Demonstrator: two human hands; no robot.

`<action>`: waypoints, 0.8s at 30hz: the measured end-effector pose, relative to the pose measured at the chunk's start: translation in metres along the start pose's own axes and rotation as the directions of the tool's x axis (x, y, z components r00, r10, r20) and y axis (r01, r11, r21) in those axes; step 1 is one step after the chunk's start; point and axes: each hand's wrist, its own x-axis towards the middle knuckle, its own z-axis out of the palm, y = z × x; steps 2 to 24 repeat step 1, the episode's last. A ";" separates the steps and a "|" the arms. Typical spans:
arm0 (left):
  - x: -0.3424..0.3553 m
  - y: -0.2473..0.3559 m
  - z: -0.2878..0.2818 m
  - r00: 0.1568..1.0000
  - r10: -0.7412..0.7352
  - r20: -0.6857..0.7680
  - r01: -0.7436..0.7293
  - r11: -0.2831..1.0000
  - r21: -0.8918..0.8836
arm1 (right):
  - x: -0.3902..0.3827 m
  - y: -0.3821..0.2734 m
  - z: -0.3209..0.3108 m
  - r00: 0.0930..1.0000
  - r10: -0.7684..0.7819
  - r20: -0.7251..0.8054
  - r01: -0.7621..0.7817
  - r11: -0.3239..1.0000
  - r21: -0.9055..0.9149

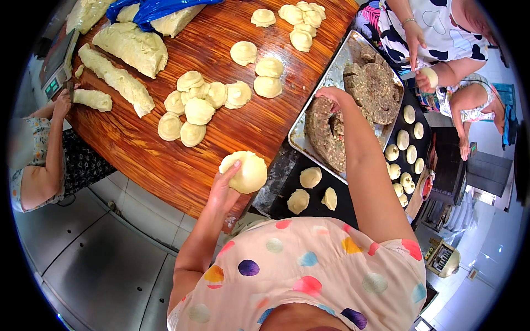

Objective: The person flattens dough discs, scoops a crumbly filling from a tray, and encloses it to form round pastries. They place finished pastries on a black countertop and retrieve a new tray of filling from a shelf.

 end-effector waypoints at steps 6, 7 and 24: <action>-0.002 0.000 -0.001 1.000 0.003 -0.007 -0.003 1.000 -0.009 | 0.001 -0.001 0.001 1.000 -0.001 0.002 0.001 1.000 -0.002; -0.002 0.000 -0.001 1.000 0.003 -0.007 -0.003 1.000 -0.009 | 0.001 -0.001 0.001 1.000 -0.001 0.002 0.001 1.000 -0.002; -0.002 0.000 -0.001 1.000 0.003 -0.007 -0.003 1.000 -0.009 | 0.001 -0.001 0.001 1.000 -0.001 0.002 0.001 1.000 -0.002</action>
